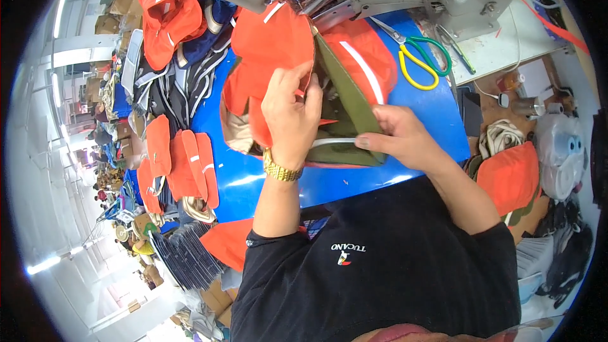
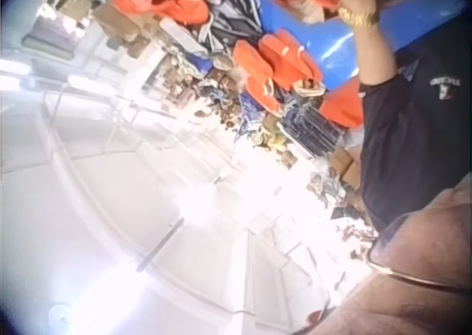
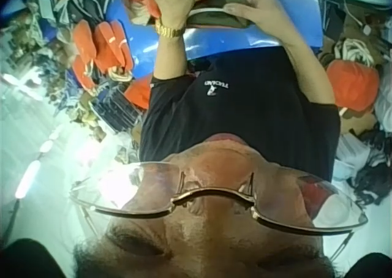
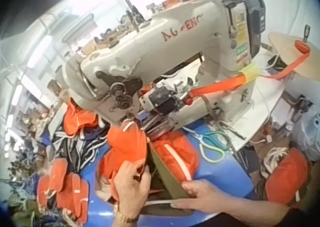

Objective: Trimming excess fabric and preparing a bag component for sewing at a workstation.

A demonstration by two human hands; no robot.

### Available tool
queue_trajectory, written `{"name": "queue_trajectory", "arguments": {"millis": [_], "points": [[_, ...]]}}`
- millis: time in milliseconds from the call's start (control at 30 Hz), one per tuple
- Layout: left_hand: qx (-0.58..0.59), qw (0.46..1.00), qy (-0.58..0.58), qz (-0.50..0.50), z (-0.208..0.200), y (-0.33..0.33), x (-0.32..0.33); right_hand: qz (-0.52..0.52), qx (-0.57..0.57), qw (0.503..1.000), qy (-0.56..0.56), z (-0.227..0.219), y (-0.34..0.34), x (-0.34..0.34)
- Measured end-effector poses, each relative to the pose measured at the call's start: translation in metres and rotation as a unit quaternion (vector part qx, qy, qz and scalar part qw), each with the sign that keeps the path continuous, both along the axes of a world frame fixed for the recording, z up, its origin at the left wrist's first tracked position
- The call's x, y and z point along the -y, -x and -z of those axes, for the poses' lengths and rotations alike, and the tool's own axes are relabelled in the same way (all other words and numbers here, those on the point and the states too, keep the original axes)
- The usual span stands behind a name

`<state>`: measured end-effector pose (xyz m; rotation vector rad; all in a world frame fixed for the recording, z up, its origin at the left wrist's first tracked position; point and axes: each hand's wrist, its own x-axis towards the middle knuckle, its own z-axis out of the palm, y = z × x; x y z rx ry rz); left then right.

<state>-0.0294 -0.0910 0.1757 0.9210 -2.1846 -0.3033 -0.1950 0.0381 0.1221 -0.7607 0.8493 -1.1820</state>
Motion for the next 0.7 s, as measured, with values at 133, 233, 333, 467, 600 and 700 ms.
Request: {"name": "queue_trajectory", "arguments": {"millis": [133, 233, 333, 467, 600, 700], "points": [[0.05, 0.998, -0.037, -0.028, -0.013, 0.003, 0.001, -0.061, -0.115, 0.991, -0.01, 0.014, 0.024, -0.014], [0.02, 1.0, -0.019, 0.001, -0.015, 0.013, 0.002, 0.03, -0.089, 0.995, -0.02, -0.009, 0.025, 0.001], [0.016, 0.999, -0.034, -0.011, -0.011, 0.017, 0.006, 0.091, -0.132, 0.987, 0.012, -0.024, 0.017, 0.04], [0.034, 0.998, -0.052, -0.015, -0.015, 0.019, 0.011, 0.163, -0.293, 0.938, 0.091, -0.039, 0.011, 0.086], [0.051, 0.994, -0.095, -0.007, -0.025, 0.012, 0.013, 0.162, -0.37, 0.909, 0.1, -0.039, 0.012, 0.1], [0.09, 0.992, -0.08, -0.026, -0.026, 0.011, 0.015, 0.158, -0.264, 0.946, 0.103, -0.031, 0.01, 0.102]]}}
